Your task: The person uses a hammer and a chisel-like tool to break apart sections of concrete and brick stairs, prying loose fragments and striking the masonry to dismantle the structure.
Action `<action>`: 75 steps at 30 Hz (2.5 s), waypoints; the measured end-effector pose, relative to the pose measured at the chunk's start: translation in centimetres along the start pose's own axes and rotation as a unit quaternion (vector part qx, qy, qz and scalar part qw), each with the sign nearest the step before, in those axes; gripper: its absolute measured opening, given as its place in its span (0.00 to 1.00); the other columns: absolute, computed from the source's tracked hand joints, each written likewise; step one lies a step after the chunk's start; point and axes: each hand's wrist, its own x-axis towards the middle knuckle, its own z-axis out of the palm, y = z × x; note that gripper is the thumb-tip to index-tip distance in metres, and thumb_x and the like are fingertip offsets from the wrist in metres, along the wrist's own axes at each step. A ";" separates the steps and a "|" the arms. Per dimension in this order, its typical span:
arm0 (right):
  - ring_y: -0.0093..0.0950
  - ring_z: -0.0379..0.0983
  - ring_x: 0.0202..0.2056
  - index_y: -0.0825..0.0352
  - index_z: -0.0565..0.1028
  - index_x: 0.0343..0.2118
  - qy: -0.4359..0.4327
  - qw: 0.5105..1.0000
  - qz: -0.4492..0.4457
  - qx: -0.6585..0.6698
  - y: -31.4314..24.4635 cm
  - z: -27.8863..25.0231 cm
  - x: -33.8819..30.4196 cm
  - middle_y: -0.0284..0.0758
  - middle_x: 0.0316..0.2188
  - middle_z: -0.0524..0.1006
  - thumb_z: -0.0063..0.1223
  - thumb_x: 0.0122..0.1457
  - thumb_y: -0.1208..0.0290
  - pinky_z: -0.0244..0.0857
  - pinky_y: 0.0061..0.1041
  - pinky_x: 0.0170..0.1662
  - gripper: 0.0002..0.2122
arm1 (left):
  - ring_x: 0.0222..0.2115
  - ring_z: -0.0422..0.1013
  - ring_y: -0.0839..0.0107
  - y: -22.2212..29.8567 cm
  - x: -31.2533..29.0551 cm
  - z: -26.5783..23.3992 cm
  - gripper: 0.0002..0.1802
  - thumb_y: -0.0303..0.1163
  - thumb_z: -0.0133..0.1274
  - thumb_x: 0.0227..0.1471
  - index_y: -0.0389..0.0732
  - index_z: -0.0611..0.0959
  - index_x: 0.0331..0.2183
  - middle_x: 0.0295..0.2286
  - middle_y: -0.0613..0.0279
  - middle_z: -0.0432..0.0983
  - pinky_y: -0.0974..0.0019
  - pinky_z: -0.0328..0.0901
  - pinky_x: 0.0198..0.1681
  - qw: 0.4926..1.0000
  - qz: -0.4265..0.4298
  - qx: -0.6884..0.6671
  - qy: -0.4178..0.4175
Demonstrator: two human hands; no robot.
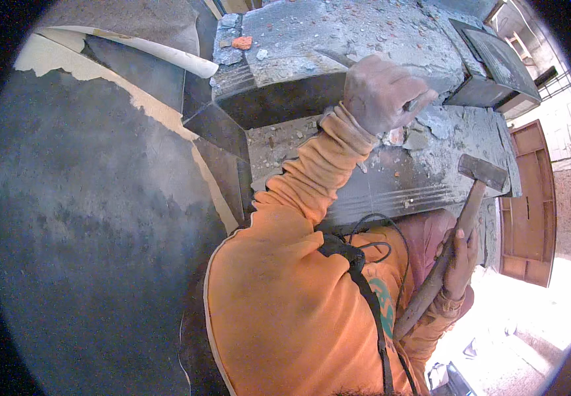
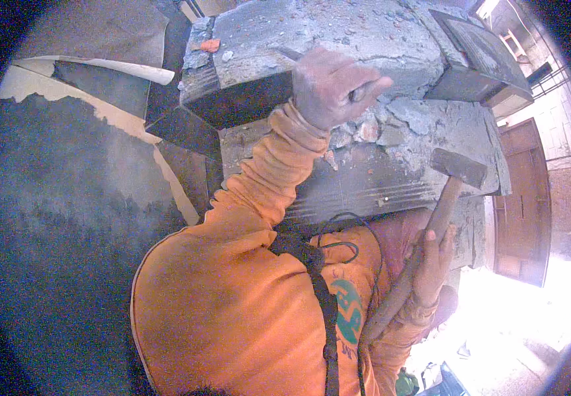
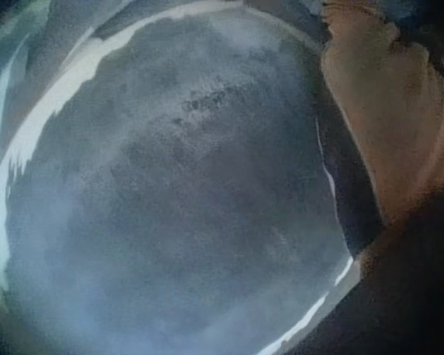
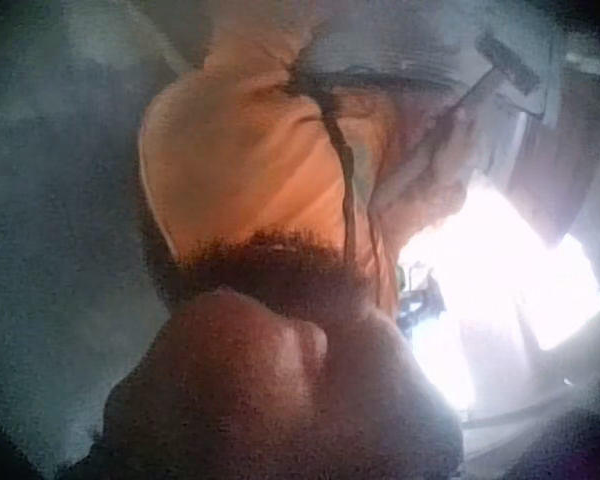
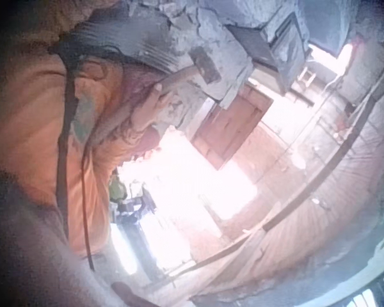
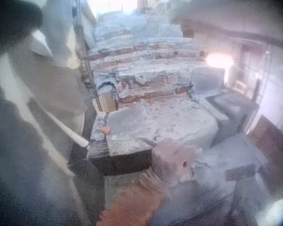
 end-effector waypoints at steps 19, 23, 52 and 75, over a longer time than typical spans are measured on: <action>0.24 0.67 0.23 0.73 0.61 0.49 0.099 0.949 -0.289 0.074 -1.0 -2.8 -1.8 0.38 0.29 0.71 0.47 0.58 0.72 0.64 0.23 0.28 0.18 | 0.14 0.60 0.61 0.7 -5.6 0.1 0.21 0.37 0.61 0.39 0.47 0.65 0.10 0.11 0.63 0.60 0.60 0.54 0.18 0.984 0.039 0.170 -0.024; 0.24 0.68 0.26 0.71 0.63 0.45 0.124 0.952 -0.246 0.136 -0.7 -3.9 -1.1 0.35 0.30 0.70 0.50 0.55 0.79 0.65 0.23 0.31 0.15 | 0.15 0.62 0.61 3.4 -6.9 1.6 0.21 0.39 0.62 0.40 0.46 0.67 0.11 0.12 0.63 0.61 0.60 0.55 0.19 0.992 0.031 0.099 -0.078; 0.20 0.69 0.28 0.68 0.70 0.37 0.006 0.985 -0.097 0.142 2.6 1.0 6.5 0.30 0.26 0.73 0.56 0.53 0.67 0.63 0.21 0.34 0.12 | 0.39 0.70 0.55 6.4 -4.1 5.3 0.28 0.53 0.44 0.54 0.34 0.78 0.36 0.36 0.48 0.73 0.58 0.61 0.45 0.900 -0.266 -0.248 -0.240; 0.22 0.71 0.26 0.70 0.71 0.36 0.305 0.929 -0.078 0.194 3.6 -11.6 0.2 0.33 0.24 0.75 0.54 0.55 0.68 0.64 0.20 0.31 0.11 | 0.55 0.57 0.47 -0.8 -13.8 17.5 0.36 0.53 0.46 0.53 0.34 0.67 0.54 0.53 0.43 0.62 0.52 0.51 0.57 0.857 -0.326 0.021 -0.399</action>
